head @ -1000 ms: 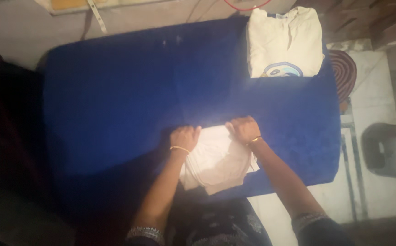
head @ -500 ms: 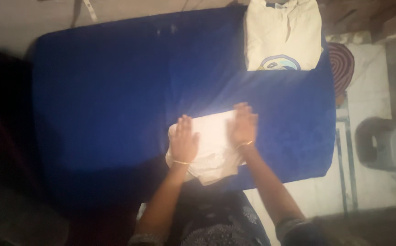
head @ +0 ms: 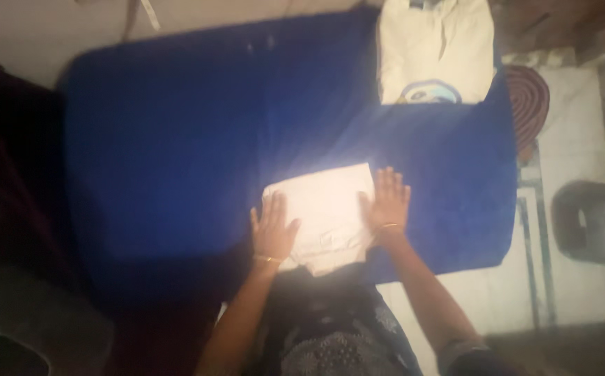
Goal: The person takes a pair of light-colored pants and a black top from a bag, lays them flat on a surface, and folds them into a rectangular shape.
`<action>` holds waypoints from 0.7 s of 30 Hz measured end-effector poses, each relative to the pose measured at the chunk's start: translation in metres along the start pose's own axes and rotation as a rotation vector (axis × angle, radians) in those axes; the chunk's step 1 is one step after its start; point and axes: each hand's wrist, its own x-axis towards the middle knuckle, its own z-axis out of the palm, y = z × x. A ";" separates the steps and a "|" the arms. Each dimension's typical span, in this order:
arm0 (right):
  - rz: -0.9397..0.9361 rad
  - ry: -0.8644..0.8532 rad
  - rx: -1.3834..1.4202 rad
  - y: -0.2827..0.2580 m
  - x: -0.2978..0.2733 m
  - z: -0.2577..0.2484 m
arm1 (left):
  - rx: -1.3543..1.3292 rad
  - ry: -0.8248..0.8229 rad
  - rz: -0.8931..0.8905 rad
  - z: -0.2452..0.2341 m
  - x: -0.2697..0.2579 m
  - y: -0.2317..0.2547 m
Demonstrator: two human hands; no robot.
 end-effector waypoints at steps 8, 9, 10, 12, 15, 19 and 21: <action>-0.135 0.324 0.470 0.031 -0.033 0.056 | -0.298 0.078 -0.312 0.017 -0.023 -0.032; -0.095 0.330 0.515 0.020 -0.035 0.065 | -0.289 0.095 -0.324 0.021 -0.019 -0.026; -0.059 0.331 0.558 0.015 -0.035 0.074 | -0.294 0.111 -0.324 0.024 -0.014 -0.024; 0.006 0.331 0.708 0.015 -0.017 0.078 | -0.682 0.058 -0.674 0.026 0.000 -0.023; 0.079 0.362 0.897 0.028 0.033 0.057 | -0.996 -0.181 -0.756 0.028 0.010 -0.031; 0.212 0.462 1.245 0.073 0.152 -0.014 | -0.904 -0.241 -0.582 0.042 0.012 -0.038; 0.320 0.392 1.478 0.082 0.208 -0.038 | -1.314 -0.166 -0.601 0.055 0.012 -0.042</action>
